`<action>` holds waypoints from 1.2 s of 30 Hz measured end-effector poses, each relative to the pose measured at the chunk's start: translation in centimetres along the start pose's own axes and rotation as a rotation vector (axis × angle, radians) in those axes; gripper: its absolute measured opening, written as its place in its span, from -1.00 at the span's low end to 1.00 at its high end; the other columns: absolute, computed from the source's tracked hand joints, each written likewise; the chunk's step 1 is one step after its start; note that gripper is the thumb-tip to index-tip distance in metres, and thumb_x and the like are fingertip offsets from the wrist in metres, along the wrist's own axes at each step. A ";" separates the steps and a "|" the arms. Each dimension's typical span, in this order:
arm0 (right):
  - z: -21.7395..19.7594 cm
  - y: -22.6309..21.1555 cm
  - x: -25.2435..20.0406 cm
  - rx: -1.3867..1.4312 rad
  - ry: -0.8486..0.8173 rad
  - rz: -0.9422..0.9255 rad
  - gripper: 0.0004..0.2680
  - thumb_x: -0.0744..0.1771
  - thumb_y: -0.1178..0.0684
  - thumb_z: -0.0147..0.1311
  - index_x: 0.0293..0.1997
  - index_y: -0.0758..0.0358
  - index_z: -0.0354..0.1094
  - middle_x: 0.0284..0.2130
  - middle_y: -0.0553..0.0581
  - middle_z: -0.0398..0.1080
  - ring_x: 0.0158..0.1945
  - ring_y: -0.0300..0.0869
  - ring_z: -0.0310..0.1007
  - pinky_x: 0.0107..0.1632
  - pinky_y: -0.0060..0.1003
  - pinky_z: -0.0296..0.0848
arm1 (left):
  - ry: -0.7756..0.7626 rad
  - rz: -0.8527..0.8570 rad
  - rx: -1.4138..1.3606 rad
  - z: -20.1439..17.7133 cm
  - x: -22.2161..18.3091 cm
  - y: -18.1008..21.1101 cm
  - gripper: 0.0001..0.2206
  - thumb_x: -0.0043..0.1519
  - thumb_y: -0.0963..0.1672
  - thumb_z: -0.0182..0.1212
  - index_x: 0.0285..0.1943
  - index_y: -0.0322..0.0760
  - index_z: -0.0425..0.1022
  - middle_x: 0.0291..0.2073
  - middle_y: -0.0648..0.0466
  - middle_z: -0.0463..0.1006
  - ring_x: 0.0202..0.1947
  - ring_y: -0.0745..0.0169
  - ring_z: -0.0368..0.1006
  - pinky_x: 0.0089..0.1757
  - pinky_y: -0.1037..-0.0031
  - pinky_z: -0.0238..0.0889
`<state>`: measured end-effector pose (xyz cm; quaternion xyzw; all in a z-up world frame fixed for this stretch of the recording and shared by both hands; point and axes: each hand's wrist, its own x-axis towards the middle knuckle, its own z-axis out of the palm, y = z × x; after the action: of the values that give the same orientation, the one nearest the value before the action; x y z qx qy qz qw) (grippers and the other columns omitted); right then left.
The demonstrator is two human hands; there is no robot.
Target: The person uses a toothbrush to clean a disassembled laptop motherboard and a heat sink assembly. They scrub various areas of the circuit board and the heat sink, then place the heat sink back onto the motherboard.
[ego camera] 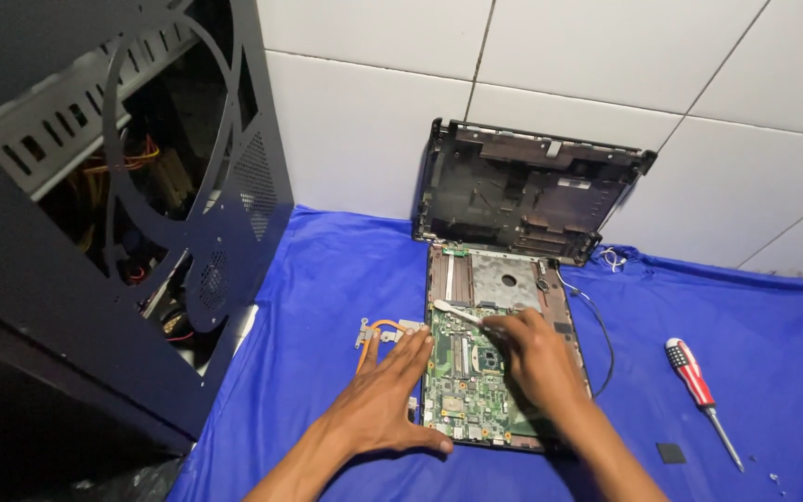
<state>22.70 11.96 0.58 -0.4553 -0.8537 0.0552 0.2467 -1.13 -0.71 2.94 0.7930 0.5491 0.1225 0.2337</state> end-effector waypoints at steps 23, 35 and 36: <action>-2.4 -6.2 -11.9 -0.037 -0.199 0.240 -0.71 0.34 -0.07 0.00 0.19 -0.38 0.34 -0.22 -0.16 0.33 -0.41 -0.12 0.59 -0.39 -0.08 0.62 | -0.014 -0.034 0.030 0.5 0.1 -0.6 0.23 0.01 0.36 0.18 0.59 -0.45 -0.37 0.59 -0.18 -0.38 0.59 0.02 -0.52 0.37 0.04 -0.79; -6.8 -0.5 -8.7 0.249 -0.230 0.041 -0.54 0.21 0.33 -0.02 0.09 -0.20 0.58 -0.14 -0.10 0.55 -0.09 -0.25 0.64 -0.01 -0.38 0.56 | -0.026 -0.036 0.039 0.4 -0.1 -0.4 0.22 0.01 0.35 0.16 0.59 -0.45 -0.39 0.59 -0.19 -0.39 0.59 0.02 -0.54 0.37 0.04 -0.82; -6.5 -1.3 -8.2 0.344 -0.227 0.010 -0.61 0.24 0.32 -0.04 0.04 -0.05 0.61 -0.12 -0.07 0.58 -0.05 -0.23 0.64 0.06 -0.36 0.62 | -0.047 -0.045 0.038 0.2 -0.3 -0.2 0.22 0.02 0.36 0.13 0.59 -0.44 -0.41 0.59 -0.18 -0.41 0.59 0.02 -0.56 0.37 0.05 -0.83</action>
<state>28.59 3.75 3.60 -0.4013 -0.8518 0.2525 0.2227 -1.32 -0.94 2.70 0.7873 0.5635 0.0881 0.2341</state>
